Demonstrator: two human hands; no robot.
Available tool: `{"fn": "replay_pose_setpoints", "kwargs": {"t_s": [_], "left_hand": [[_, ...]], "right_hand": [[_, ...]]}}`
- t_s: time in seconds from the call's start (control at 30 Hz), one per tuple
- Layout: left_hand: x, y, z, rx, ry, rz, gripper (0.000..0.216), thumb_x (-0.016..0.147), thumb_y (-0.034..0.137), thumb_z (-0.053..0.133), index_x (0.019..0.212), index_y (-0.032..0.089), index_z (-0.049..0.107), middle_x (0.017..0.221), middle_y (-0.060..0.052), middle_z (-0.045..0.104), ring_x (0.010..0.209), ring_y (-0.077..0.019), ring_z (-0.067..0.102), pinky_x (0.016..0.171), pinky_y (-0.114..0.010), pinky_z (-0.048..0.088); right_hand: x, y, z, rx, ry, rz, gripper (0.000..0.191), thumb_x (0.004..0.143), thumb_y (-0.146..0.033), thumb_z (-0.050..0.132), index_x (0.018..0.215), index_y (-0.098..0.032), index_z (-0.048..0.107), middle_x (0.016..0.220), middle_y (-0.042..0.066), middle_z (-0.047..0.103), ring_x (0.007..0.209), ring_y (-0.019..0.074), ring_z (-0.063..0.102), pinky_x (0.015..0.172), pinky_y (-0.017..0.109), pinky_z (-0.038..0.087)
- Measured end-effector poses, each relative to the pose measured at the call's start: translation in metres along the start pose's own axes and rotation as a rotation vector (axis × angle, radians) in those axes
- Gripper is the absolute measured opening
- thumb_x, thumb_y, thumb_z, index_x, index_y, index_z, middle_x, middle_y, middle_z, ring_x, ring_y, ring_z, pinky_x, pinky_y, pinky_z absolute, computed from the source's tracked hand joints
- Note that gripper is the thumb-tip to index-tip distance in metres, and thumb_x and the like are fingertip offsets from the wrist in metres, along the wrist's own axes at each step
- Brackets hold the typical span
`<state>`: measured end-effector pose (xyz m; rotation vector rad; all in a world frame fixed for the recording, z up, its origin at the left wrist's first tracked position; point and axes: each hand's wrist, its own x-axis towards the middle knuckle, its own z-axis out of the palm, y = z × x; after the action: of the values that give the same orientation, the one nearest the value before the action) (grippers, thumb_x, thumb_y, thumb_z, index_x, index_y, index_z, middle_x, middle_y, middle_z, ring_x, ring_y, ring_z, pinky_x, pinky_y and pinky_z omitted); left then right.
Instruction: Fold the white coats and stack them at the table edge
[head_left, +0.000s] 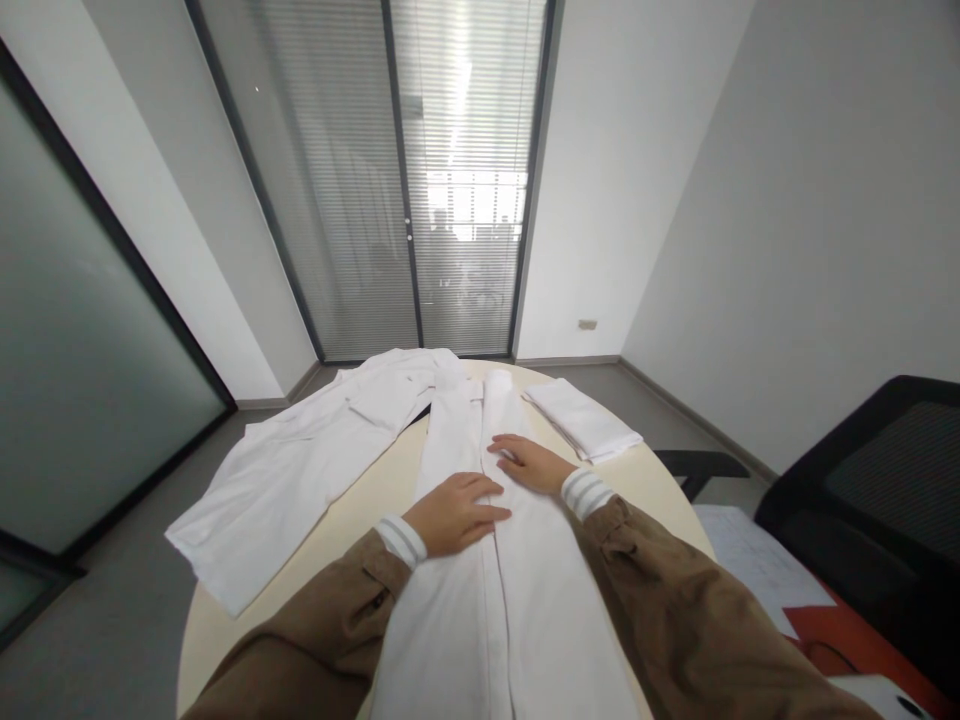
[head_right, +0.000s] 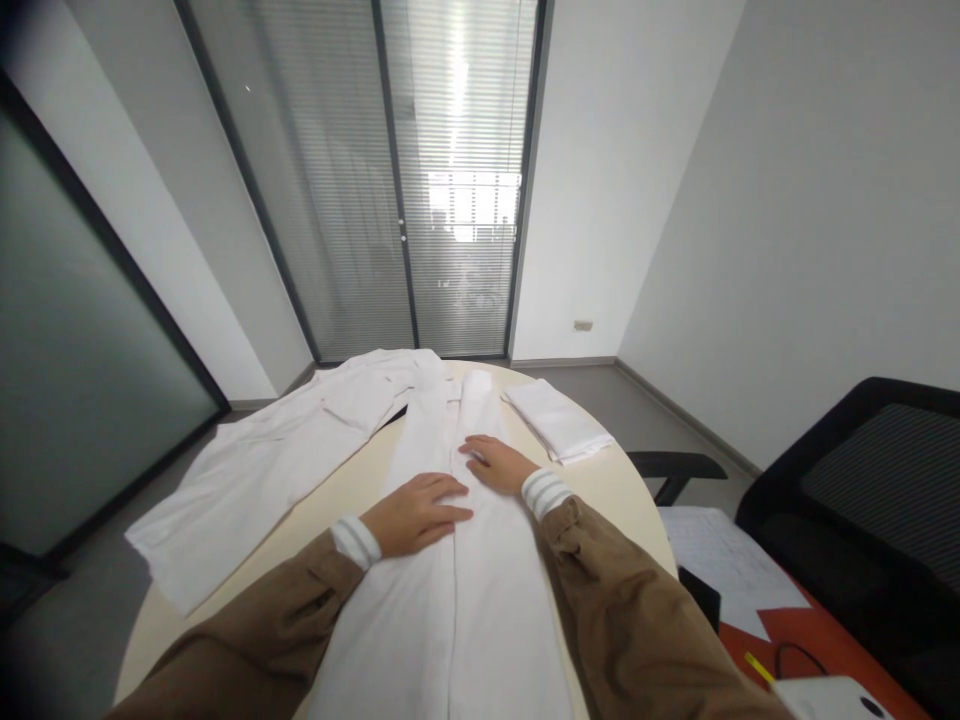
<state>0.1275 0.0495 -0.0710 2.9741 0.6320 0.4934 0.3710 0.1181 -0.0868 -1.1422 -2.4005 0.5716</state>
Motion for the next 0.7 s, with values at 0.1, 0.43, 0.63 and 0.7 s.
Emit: {"fn": "replay_pose_setpoints", "kwargs": {"t_s": [0.1,0.43,0.63,0.7], "left_hand": [[0.005,0.001,-0.002,0.045,-0.031,0.063,0.028,0.102,0.035,0.046,0.118,0.030,0.068,0.116,-0.007,0.068,0.103,-0.0209,0.061,0.094,-0.039,0.046],[0.003,0.015,-0.001,0.115,-0.068,0.162,0.026,0.098,0.036,0.053,0.121,0.032,0.065,0.116,-0.004,0.068,0.084,-0.0159,0.064,0.072,-0.027,0.050],[0.005,0.028,0.003,-0.058,-0.072,0.194,0.017,0.092,0.027,0.057,0.101,0.026,0.072,0.106,0.000,0.074,0.084,-0.0165,0.067,0.073,-0.029,0.051],[0.004,0.030,0.003,-0.160,-0.079,0.148,0.016,0.086,0.024,0.061,0.096,0.025,0.074,0.099,0.002,0.076,0.082,-0.0159,0.068,0.075,-0.028,0.051]], "right_hand": [[-0.005,-0.001,0.006,0.054,0.051,0.043,0.036,0.093,-0.034,0.055,0.125,-0.020,0.063,0.143,0.013,0.054,0.138,0.0248,0.045,0.116,0.046,0.034],[-0.011,-0.005,0.000,0.139,0.218,0.067,0.042,0.098,-0.048,0.047,0.125,-0.021,0.066,0.131,0.011,0.064,0.130,0.0268,0.053,0.113,0.048,0.038],[-0.014,-0.005,0.000,-0.022,0.100,-0.033,0.046,0.092,-0.044,0.057,0.133,-0.022,0.061,0.144,0.011,0.054,0.138,0.0273,0.044,0.115,0.047,0.035],[-0.014,-0.008,-0.002,-0.074,0.098,-0.038,0.040,0.090,-0.040,0.060,0.125,-0.022,0.066,0.135,0.011,0.061,0.130,0.0276,0.052,0.111,0.046,0.039]]}}
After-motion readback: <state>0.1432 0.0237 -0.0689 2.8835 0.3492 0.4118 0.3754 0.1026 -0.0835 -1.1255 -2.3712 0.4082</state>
